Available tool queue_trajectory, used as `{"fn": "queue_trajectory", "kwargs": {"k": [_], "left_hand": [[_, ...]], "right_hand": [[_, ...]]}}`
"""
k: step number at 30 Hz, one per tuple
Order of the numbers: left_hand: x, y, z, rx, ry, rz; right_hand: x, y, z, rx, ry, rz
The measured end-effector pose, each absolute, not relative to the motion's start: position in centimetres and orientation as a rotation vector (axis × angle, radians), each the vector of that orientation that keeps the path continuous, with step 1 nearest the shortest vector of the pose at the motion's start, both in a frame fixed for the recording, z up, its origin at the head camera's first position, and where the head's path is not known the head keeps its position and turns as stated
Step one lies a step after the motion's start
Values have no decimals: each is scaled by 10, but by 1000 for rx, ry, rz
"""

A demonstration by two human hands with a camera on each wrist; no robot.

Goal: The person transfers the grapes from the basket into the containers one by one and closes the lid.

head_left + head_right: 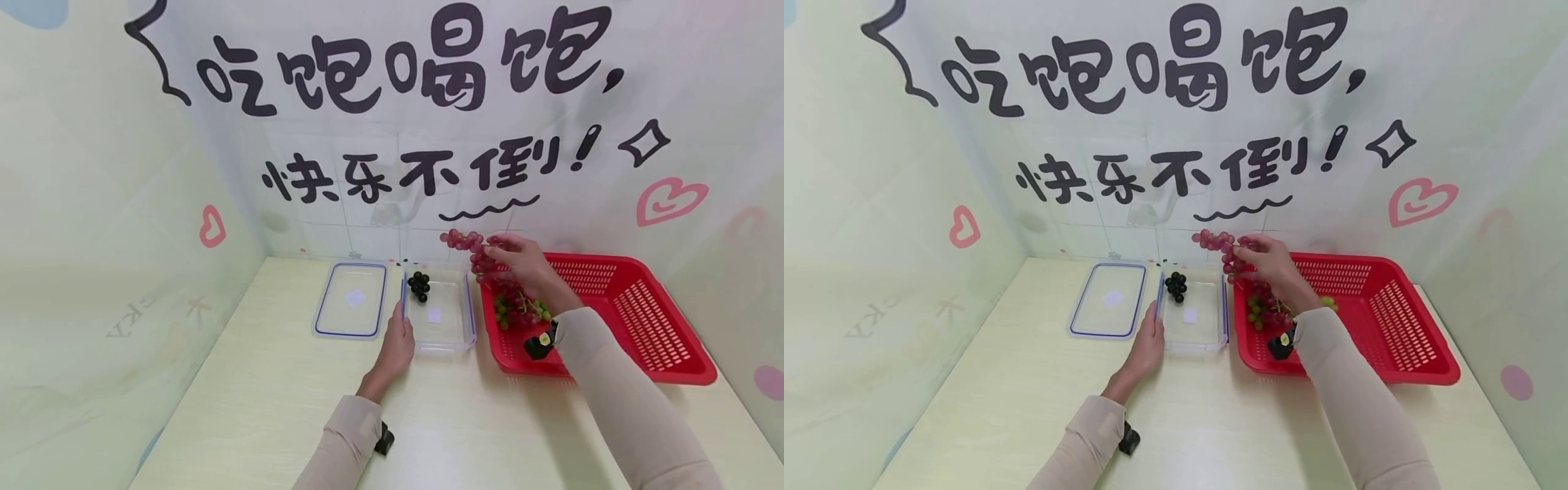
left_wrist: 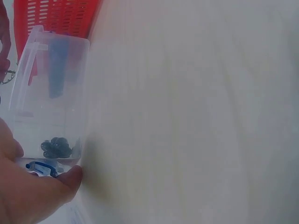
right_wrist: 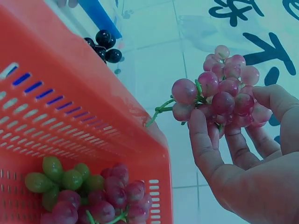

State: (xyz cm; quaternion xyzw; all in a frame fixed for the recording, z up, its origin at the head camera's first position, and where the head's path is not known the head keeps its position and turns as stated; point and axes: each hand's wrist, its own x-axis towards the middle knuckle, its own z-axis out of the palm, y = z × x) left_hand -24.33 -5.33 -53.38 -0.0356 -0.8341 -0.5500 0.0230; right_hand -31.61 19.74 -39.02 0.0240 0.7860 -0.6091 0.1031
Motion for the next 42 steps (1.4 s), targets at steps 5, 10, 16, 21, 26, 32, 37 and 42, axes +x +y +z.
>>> {"fn": "queue_trajectory", "kwargs": {"k": [5, 10, 16, 21, 26, 32, 37, 42], "left_hand": [[-243, -53, -534, -100, -2592, -1709], [-244, -53, -534, -90, -2601, -1703], [-244, -53, -534, -98, -2594, -1696], [-245, -53, -535, -107, -2593, -1693], [-244, -53, -536, -110, -2594, -1686], [-244, -53, -535, -98, -2583, -1703], [-243, -52, -535, -94, -2581, -1720], [-243, -52, -533, -88, -2584, -1712]], "right_hand": [[-316, 191, -393, 98, 2271, -1820], [-315, 185, -397, 117, 2251, -1800], [-315, 177, -402, 122, 2256, -1770], [-314, 170, -403, 115, 2210, -1795], [-313, 163, -405, 134, 2171, -1803], [-312, 156, -411, 173, 2164, -1788], [-311, 151, -415, 189, 2186, -1782], [-311, 148, -416, 238, 2212, -1771]]}}
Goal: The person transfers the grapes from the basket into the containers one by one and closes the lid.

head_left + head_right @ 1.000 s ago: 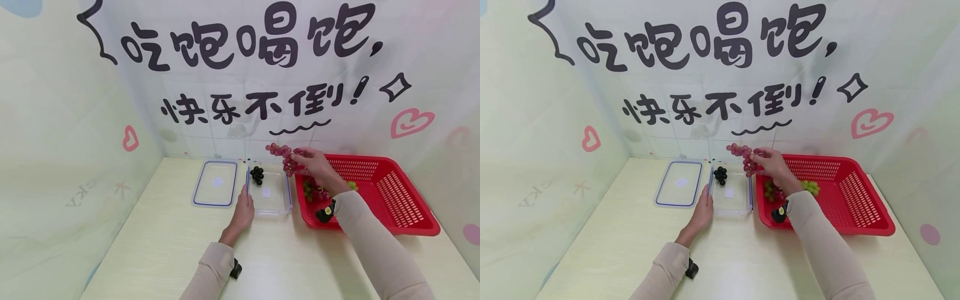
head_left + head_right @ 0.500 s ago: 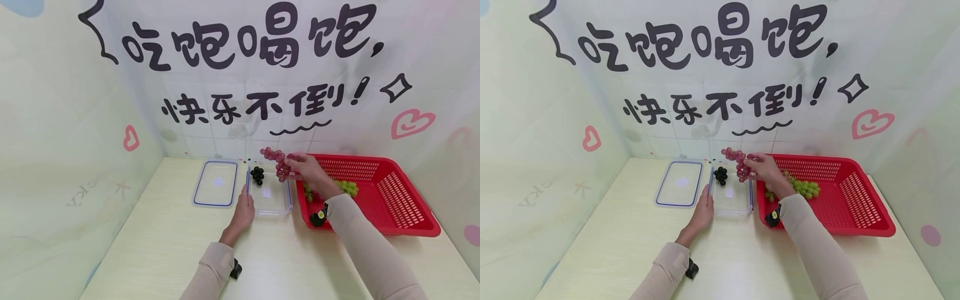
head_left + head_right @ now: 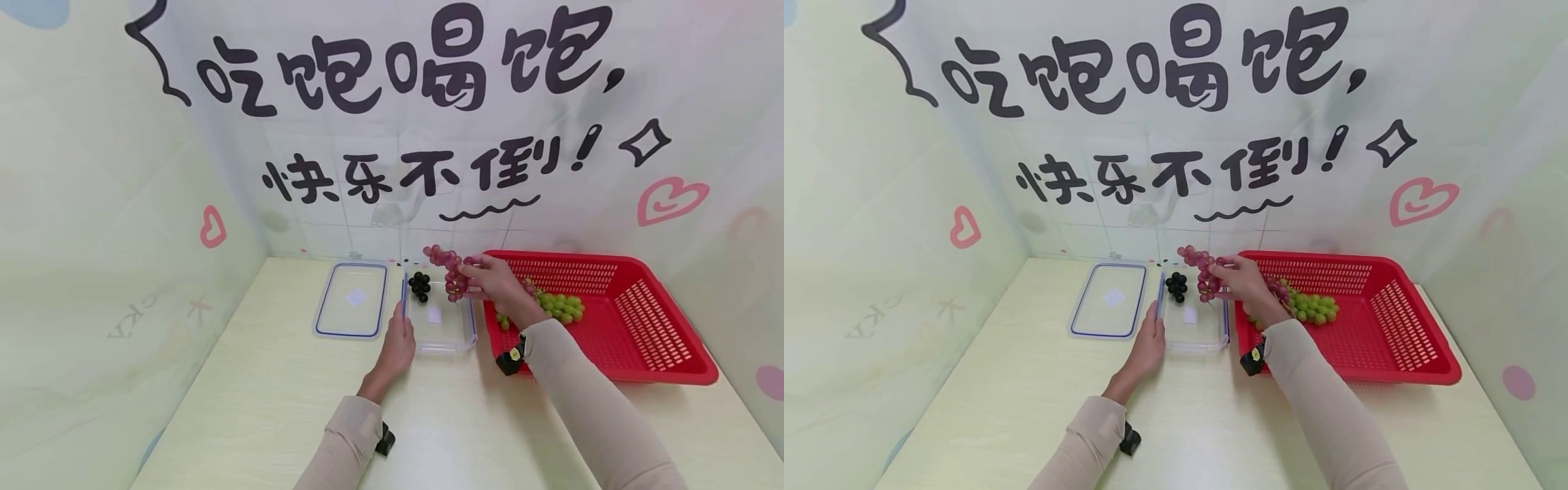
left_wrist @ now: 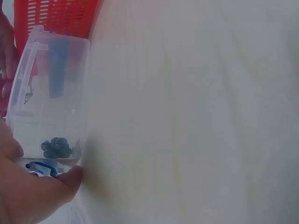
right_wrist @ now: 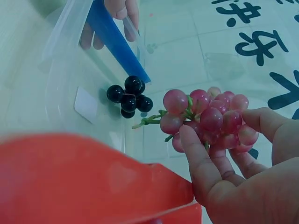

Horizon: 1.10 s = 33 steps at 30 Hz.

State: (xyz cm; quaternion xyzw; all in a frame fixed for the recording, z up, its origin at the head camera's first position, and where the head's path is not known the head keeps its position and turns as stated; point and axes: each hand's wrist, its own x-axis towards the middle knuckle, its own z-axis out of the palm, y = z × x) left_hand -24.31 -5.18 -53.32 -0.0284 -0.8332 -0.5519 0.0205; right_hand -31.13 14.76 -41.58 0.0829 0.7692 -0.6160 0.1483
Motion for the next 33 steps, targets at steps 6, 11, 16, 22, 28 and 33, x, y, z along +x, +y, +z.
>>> {"fn": "queue_trajectory", "kwargs": {"k": [6, 11, 16, 22, 28, 33], "left_hand": [[-243, -52, -533, -98, -2582, -1695], [-243, -53, -533, -98, -2584, -1704], [-242, -52, -530, -91, -2586, -1706], [-241, -53, -527, -92, -2592, -1704], [-241, -53, -529, -78, -2611, -1694], [-241, -53, -530, -72, -2615, -1706]], "right_hand": [[-308, 142, -413, 321, 2193, -1789], [-304, 134, -413, 382, 2177, -1806], [-303, 126, -414, 432, 2158, -1847], [-302, 121, -414, 442, 2181, -1834], [-299, 115, -415, 437, 2165, -1829], [-298, 110, -417, 420, 2190, -1802]]}}
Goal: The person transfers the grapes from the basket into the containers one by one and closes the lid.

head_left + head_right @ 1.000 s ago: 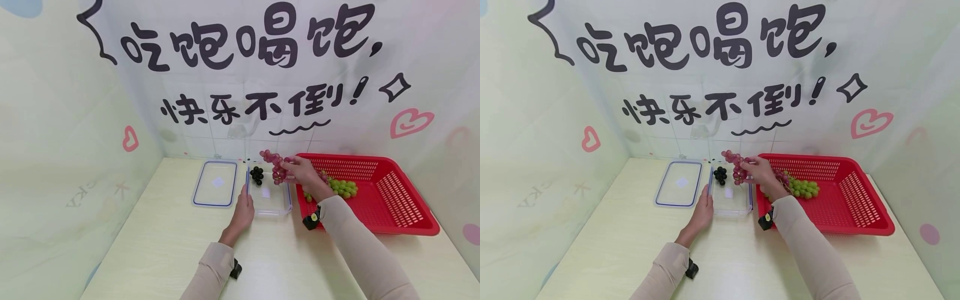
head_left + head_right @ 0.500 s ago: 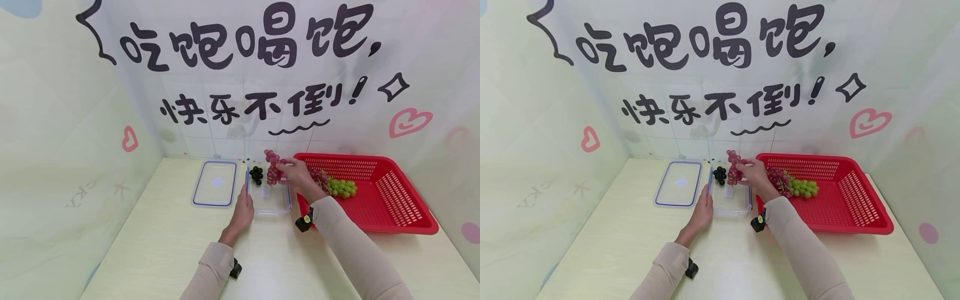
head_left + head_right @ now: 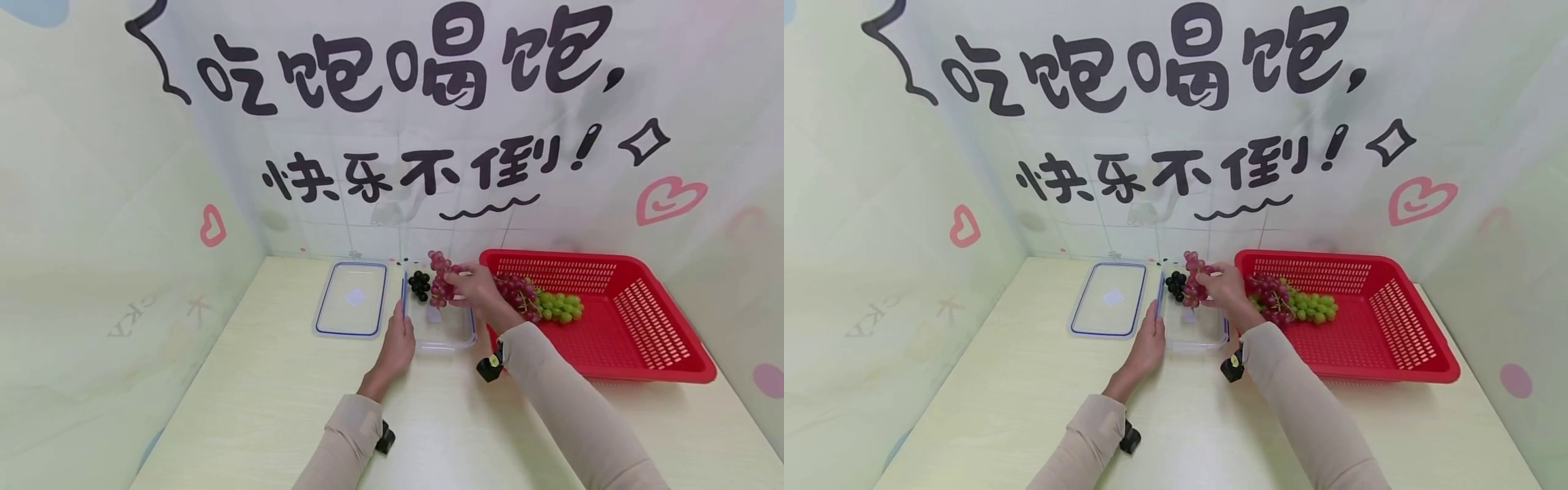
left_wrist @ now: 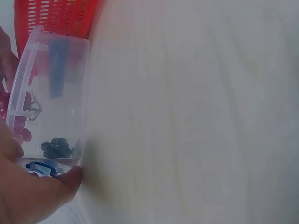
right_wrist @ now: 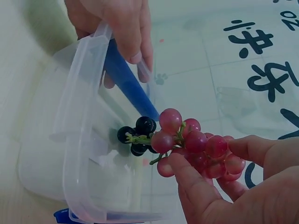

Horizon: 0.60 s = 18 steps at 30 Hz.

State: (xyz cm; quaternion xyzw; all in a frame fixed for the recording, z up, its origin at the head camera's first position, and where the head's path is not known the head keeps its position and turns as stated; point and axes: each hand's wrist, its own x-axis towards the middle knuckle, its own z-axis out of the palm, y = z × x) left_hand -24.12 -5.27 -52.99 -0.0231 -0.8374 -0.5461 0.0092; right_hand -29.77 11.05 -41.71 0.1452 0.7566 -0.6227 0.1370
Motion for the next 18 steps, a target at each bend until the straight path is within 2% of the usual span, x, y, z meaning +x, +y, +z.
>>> {"fn": "queue_trajectory", "kwargs": {"k": [18], "left_hand": [[-243, -53, -532, -75, -2620, -1699]], "right_hand": [[-297, 104, -429, 417, 2207, -1684]]}}
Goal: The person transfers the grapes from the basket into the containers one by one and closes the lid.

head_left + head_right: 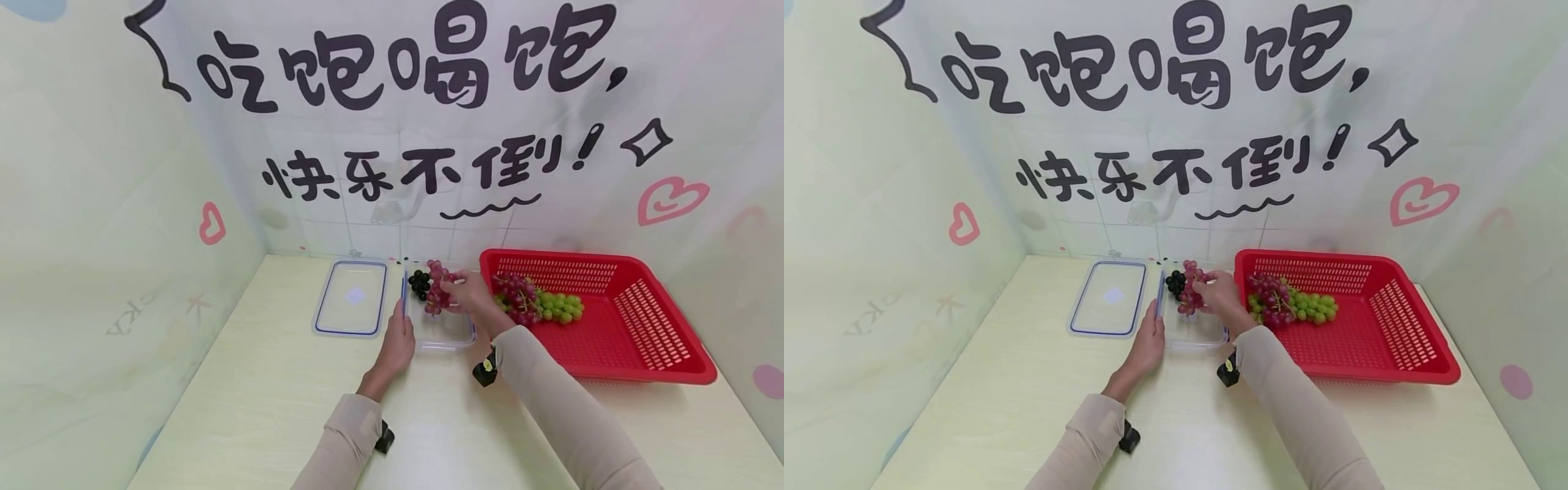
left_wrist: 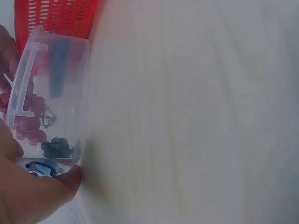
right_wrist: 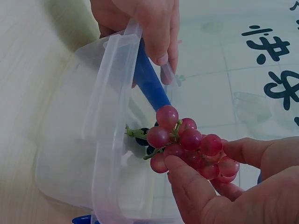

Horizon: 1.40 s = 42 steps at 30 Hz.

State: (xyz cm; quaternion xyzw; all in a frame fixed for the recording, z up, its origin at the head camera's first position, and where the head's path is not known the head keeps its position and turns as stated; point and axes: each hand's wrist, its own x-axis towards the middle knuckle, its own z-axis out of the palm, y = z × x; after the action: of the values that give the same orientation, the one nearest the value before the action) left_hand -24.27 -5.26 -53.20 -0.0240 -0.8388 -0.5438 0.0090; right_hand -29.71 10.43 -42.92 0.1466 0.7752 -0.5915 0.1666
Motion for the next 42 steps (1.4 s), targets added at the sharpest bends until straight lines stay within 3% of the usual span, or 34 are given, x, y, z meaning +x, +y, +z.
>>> {"fn": "queue_trajectory", "kwargs": {"k": [10, 42], "left_hand": [[-240, -52, -533, -170, -2567, -1626], [-242, -53, -531, -118, -2604, -1684]], "right_hand": [[-298, 105, -436, 379, 2220, -1649], [-302, 102, -445, 374, 2291, -1416]]}}
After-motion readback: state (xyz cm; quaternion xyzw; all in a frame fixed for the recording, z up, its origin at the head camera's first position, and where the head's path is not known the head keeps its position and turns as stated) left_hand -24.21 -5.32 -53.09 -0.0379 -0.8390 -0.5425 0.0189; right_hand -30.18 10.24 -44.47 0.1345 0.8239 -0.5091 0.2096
